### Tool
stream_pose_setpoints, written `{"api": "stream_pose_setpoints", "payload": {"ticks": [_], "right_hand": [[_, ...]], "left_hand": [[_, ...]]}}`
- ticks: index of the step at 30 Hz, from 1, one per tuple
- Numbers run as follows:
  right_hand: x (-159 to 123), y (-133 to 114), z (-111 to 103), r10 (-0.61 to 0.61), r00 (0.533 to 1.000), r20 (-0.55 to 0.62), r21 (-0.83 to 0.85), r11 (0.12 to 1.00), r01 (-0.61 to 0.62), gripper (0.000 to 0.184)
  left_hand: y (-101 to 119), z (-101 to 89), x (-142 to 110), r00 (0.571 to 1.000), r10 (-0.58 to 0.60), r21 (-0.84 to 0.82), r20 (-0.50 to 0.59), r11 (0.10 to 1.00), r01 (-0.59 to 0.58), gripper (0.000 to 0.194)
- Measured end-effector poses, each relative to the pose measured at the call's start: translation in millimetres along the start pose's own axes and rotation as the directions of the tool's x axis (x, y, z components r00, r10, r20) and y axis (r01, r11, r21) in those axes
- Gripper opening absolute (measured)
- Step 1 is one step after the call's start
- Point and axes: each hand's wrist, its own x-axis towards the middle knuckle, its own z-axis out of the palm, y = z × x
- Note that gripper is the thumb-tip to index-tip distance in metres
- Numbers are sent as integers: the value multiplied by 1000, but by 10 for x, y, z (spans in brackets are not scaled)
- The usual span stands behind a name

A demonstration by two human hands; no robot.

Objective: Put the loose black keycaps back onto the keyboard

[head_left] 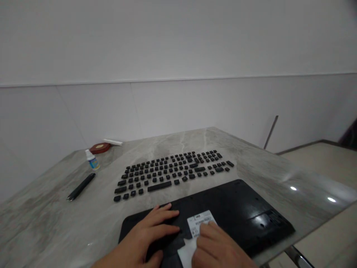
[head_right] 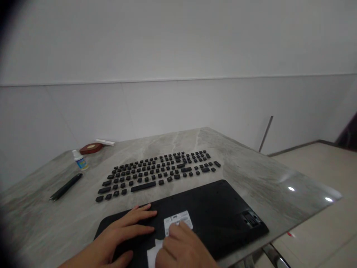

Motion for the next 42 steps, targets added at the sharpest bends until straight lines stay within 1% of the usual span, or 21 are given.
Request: {"api": "stream_pose_setpoints", "payload": {"ticks": [1, 3, 5, 7, 9, 12, 13, 15, 18, 20, 22, 25, 27, 29, 30, 32, 34, 36, 38, 40, 42], "right_hand": [[42, 42, -193, 44, 999, -33, 2, 999, -44, 26], [68, 171, -486, 232, 973, 12, -46, 972, -231, 20], [17, 338, -641, 354, 934, 48, -93, 933, -349, 18], [-78, 493, -685, 468, 878, 101, -142, 880, -453, 16], [-157, 588, -669, 575, 802, 165, -162, 818, -553, 15], [-162, 589, -628, 685, 689, 238, -161, 727, -667, 16], [-136, 561, -618, 705, 664, 250, -161, 706, -690, 16], [-69, 485, -600, 717, 641, 275, -152, 691, -707, 18], [29, 357, -569, 689, 643, 333, -114, 707, -698, 27], [100, 281, -552, 668, 643, 375, -93, 717, -690, 34], [208, 225, -547, 639, 655, 403, -67, 735, -675, 37], [463, 204, -538, 558, 690, 461, -13, 782, -623, 29], [667, 238, -498, 470, 691, 549, 35, 813, -581, 25], [861, 306, -420, 360, 689, 629, 95, 844, -528, 28], [945, 349, -372, 308, 698, 647, 111, 867, -486, 31], [1077, 446, -272, 261, 732, 630, 81, 915, -396, 33], [1154, 543, -181, 282, 780, 559, -2, 941, -338, 31], [1176, 624, -104, 315, 818, 481, -77, 945, -319, 30], [1154, 676, -36, 327, 839, 434, -121, 945, -305, 29], [1109, 702, 27, 329, 849, 413, -142, 944, -297, 25], [1059, 711, 85, 329, 855, 401, -152, 944, -292, 23]], "left_hand": [[4, 11, 2, 1000, -8, 6, 7, 1000, 8, 70], [22, 13, 14, 999, -24, 30, 24, 999, 23, 65], [55, -6, 34, 999, -22, 77, 31, 997, 20, 61], [87, -24, 60, 1000, -5, 141, 29, 990, 1, 60], [94, -22, 82, 999, 39, 207, 32, 977, -44, 62], [30, 22, 99, 991, 132, 301, 26, 944, -134, 64], [-5, 41, 102, 986, 167, 330, 14, 930, -162, 64], [-74, 74, 103, 972, 234, 385, -19, 899, -209, 58], [-131, 102, 112, 948, 314, 433, -57, 863, -260, 42], [-136, 113, 131, 941, 328, 441, -84, 859, -260, 39], [-131, 126, 161, 941, 320, 441, -114, 865, -240, 44], [-129, 140, 198, 934, 325, 421, -149, 876, -238, 59], [-121, 131, 201, 930, 323, 396, -174, 888, -235, 67], [-95, 104, 189, 945, 267, 375, -190, 909, -182, 70], [-76, 86, 183, 955, 227, 367, -189, 919, -146, 69], [-35, 52, 176, 969, 175, 362, -174, 926, -102, 63], [-1, 27, 183, 975, 171, 364, -141, 925, -110, 54], [22, 9, 196, 982, 159, 354, -99, 928, -115, 43], [38, -13, 202, 989, 133, 331, -59, 938, -106, 31], [46, -52, 194, 995, 97, 317, -25, 945, -84, 21], [41, -118, 170, 998, 55, 339, -4, 940, -51, 23]]}}
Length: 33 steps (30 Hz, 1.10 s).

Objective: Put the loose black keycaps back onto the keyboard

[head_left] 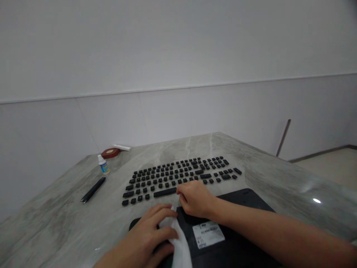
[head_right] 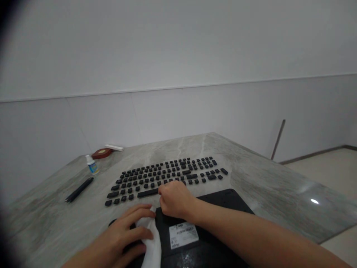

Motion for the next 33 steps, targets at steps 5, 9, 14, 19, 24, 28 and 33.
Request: {"api": "stream_pose_setpoints", "payload": {"ticks": [5, 9, 14, 19, 24, 28, 33], "right_hand": [[-3, 35, 134, 1, 1000, -24, -2, 1000, -1, 22], [26, 63, 190, 1, 1000, -31, 7, 1000, 0, 22], [28, 66, 224, -8, 999, -40, 17, 1000, 8, 22], [14, 68, 239, -15, 999, -44, 29, 999, 17, 24], [20, 68, 234, -19, 999, -46, 33, 999, 20, 25], [28, 63, 225, -17, 999, -43, 41, 999, 19, 26], [23, 47, 201, -13, 999, -40, 55, 998, 16, 24]], "left_hand": [[-218, -204, -137, 984, -169, 125, 51, 979, 162, 21], [-520, -332, -311, 924, -383, 164, 0, 911, 377, 28], [-727, -378, -440, 884, -467, 76, -3, 881, 466, 37], [-680, -345, -415, 862, -500, 68, 79, 866, 496, 28], [-673, -330, -406, 832, -550, 62, 78, 835, 546, 25], [-707, -377, -417, 813, -581, 64, 46, 814, 578, 22], [-712, -422, -420, 807, -589, 93, 45, 807, 583, 31]]}}
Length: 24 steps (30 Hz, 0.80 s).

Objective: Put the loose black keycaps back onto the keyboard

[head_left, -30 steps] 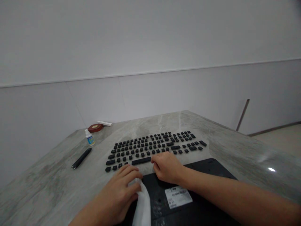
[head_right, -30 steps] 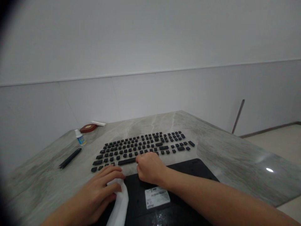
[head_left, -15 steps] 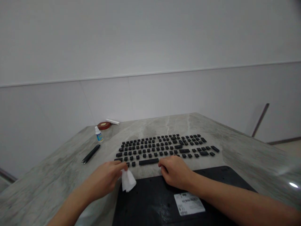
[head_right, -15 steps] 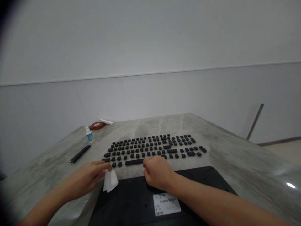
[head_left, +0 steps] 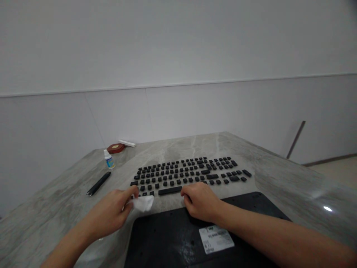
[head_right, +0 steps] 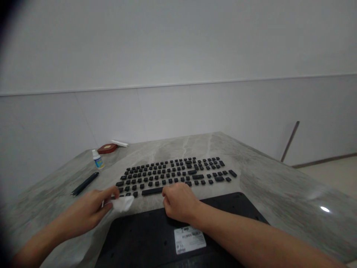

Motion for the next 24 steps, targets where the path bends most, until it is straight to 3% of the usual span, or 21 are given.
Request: {"api": "stream_pose_setpoints", "payload": {"ticks": [4, 10, 17, 20, 24], "right_hand": [[-6, -3, -5, 5, 1000, 0, -3, 1000, -5, 24], [3, 23, 24, 18, 1000, 4, -22, 1000, -18, 24], [6, 44, 56, 17, 1000, 3, -16, 1000, -17, 23], [4, 40, 59, 14, 1000, 4, -14, 1000, -13, 24], [1, 29, 50, 15, 1000, 6, -15, 1000, -15, 25]], "left_hand": [[28, 7, -11, 997, 46, -55, 60, 998, -43, 41], [14, -37, -6, 990, -22, -121, 138, 992, 39, 30], [-16, -61, -29, 936, -74, -379, 344, 901, 210, 25], [-4, -91, -58, 901, -24, -449, 433, 861, 239, 23], [-25, -127, -101, 871, 47, -494, 489, 838, 232, 39]]}}
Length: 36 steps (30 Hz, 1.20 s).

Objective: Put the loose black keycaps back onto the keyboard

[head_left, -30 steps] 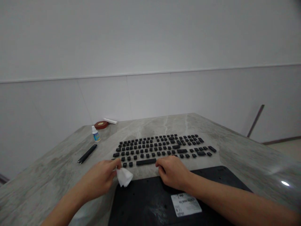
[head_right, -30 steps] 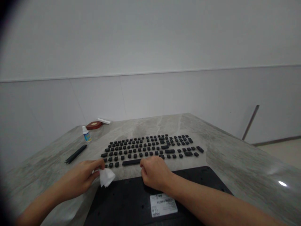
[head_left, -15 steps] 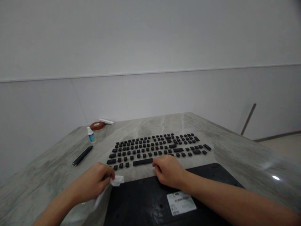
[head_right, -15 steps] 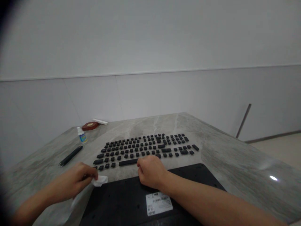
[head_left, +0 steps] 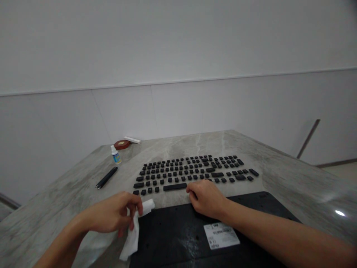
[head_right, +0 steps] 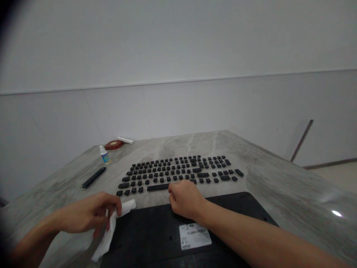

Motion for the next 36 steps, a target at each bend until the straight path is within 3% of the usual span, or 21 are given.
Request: {"api": "stream_pose_setpoints", "payload": {"ticks": [6, 12, 17, 23, 26, 29, 31, 36], "right_hand": [[-1, -1, -4, 5, 1000, 2, -7, 1000, -5, 24], [7, 13, 27, 9, 1000, 10, -17, 1000, -9, 23], [5, -5, 31, 16, 1000, 17, -24, 1000, -15, 22], [-1, -20, 17, 16, 1000, 14, -32, 999, -15, 22], [3, -28, 14, 14, 1000, 11, -35, 999, -13, 22], [14, -32, 14, 14, 1000, 8, -40, 999, -14, 22], [22, -30, 15, 15, 1000, 7, -44, 999, -15, 23], [21, -26, 11, 12, 1000, 2, -47, 999, -12, 22]], "left_hand": [[-112, 40, 60, 997, -46, -44, -55, 998, 44, 50], [-94, 32, 91, 996, -52, 96, -74, 994, 59, 19], [-69, 107, 111, 989, -80, 39, 126, 996, 75, 24], [67, 309, 148, 937, -76, -43, 340, 994, 97, 15], [236, 436, 111, 913, -24, 48, 407, 999, 5, 14], [381, 544, 63, 928, 151, 145, 340, 967, -211, 16], [426, 587, 43, 910, 260, 129, 324, 940, -315, 17], [438, 675, 67, 874, 386, 97, 296, 898, -429, 22]]}}
